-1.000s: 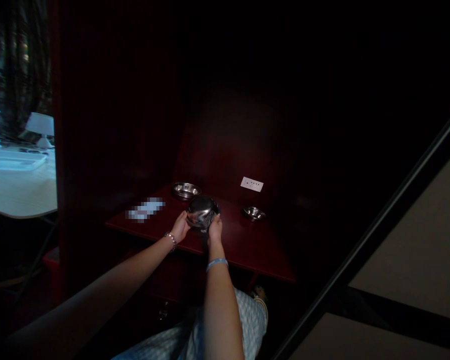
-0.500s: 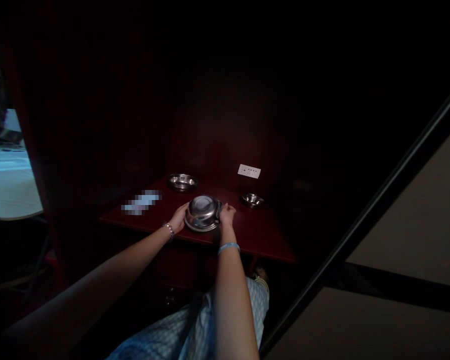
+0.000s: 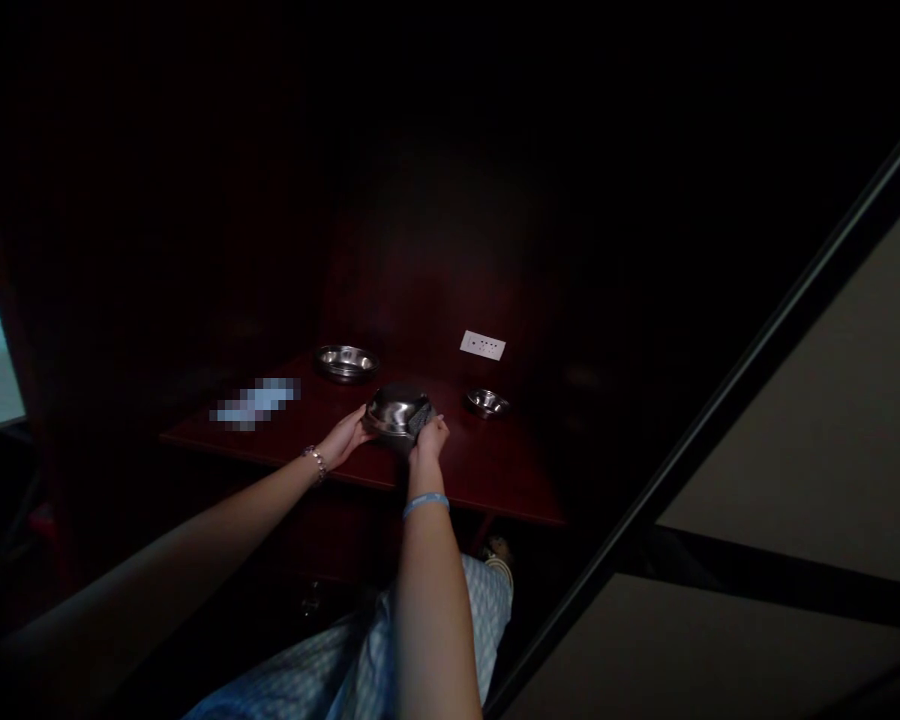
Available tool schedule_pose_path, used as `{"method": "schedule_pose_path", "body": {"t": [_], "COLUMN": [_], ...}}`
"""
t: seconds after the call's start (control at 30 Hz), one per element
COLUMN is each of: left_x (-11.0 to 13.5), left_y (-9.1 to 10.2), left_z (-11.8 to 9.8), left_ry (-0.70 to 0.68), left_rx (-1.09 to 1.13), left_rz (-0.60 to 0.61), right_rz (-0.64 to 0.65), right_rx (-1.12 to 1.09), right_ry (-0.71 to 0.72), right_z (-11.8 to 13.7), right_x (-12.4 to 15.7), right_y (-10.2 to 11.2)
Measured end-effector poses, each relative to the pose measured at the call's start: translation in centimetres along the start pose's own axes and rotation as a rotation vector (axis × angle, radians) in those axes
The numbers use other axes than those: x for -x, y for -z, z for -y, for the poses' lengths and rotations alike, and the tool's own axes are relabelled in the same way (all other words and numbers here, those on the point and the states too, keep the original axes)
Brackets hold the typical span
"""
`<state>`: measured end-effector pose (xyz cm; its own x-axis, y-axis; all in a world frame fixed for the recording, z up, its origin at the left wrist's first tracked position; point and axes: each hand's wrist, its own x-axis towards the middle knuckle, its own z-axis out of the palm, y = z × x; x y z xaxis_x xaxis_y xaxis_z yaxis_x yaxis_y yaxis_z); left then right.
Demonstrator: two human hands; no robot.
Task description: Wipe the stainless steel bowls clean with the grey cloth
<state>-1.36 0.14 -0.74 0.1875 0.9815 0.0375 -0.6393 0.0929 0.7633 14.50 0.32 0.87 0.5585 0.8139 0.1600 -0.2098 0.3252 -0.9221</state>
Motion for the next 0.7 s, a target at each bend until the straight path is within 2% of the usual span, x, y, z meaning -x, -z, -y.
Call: {"method": "schedule_pose_path", "body": {"t": [0.1,0.2,0.37,0.47,0.6,0.7], "left_x": [-0.3,-0.6,-0.9,-1.0,-0.9,-0.5], "left_y": [-0.1,0.0,0.1,0.1,-0.1,-0.3], "left_z": [0.1,0.3,0.4,0.3,0.1,0.0], "left_ry": [-0.072,-0.11,-0.154,-0.128,-0.06,-0.114], "left_rx": [0.112,0.129,0.093,0.101,0.089,0.064], "left_rz": [-0.123,-0.18,-0.195,-0.202,-0.234,-0.183], "right_rz": [-0.064,-0.11,-0.197,-0.26,-0.181,-0.123], "right_rx": [-0.01,-0.015,-0.007,0.022,0.06,0.037], "right_ry": [-0.081,-0.093,-0.017,0.023,-0.007,-0.051], "right_z": [-1.1,-1.7,-0.9,0.1,1.2,1.7], "right_x": [1.4,2.3,2.3,2.0,1.3,0.7], "right_y": [-1.6,-2.3,-1.8,-1.4,-0.9,-0.4]}}
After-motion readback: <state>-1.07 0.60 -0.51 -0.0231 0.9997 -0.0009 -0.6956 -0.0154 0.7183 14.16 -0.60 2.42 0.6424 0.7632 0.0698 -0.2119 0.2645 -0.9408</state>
